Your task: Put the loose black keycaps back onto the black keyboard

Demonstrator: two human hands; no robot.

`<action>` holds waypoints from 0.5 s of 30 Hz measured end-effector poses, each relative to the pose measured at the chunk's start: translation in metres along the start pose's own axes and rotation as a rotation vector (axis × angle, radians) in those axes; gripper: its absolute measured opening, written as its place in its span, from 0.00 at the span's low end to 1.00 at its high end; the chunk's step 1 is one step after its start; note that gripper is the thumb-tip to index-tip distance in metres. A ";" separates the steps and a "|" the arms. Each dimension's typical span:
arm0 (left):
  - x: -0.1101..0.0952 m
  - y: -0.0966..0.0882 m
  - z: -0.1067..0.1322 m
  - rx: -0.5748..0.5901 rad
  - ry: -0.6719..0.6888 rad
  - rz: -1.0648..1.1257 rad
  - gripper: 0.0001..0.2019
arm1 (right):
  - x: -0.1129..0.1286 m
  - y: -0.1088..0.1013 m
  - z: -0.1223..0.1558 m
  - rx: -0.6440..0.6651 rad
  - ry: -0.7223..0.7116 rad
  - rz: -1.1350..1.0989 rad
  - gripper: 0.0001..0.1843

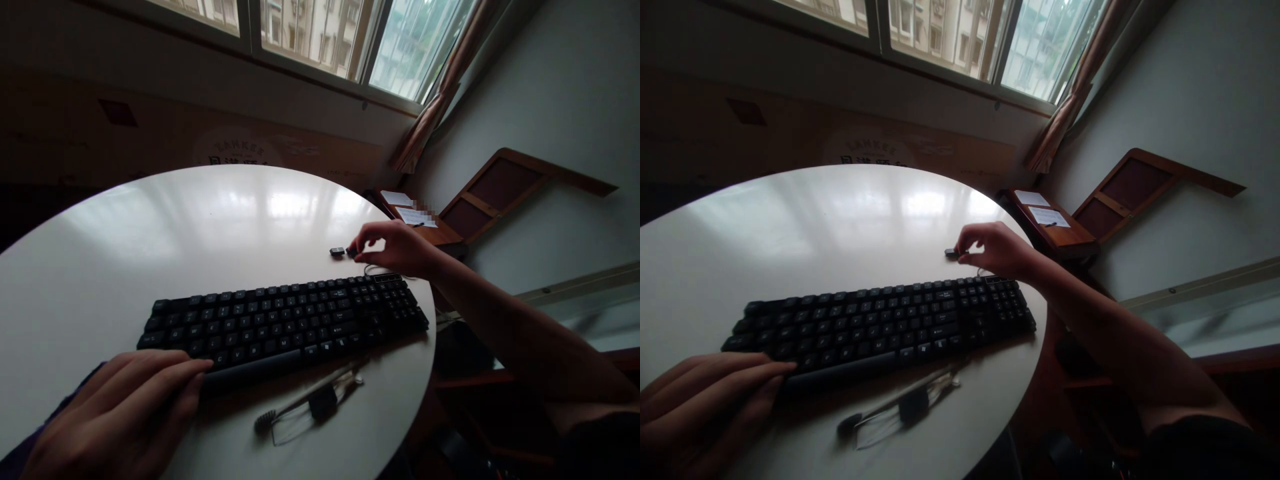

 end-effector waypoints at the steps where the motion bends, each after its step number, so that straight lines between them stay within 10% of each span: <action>1: 0.001 0.001 0.001 0.005 -0.001 -0.008 0.08 | 0.007 -0.001 0.019 0.032 0.006 -0.034 0.06; 7: 0.004 0.006 0.000 -0.009 0.006 -0.026 0.08 | 0.021 0.027 0.107 0.175 0.171 -0.032 0.02; 15: 0.003 0.006 -0.003 -0.022 -0.039 -0.019 0.07 | 0.023 0.044 0.113 0.171 0.202 -0.038 0.24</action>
Point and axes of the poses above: each hand's wrist, its own z-axis away from the middle knuckle, its own y-axis out of the palm, x = y × z, the point moved 1 cm from there along -z, towards the middle knuckle, and after that the axes turned 9 degrees about x, right-handed, at the moved point
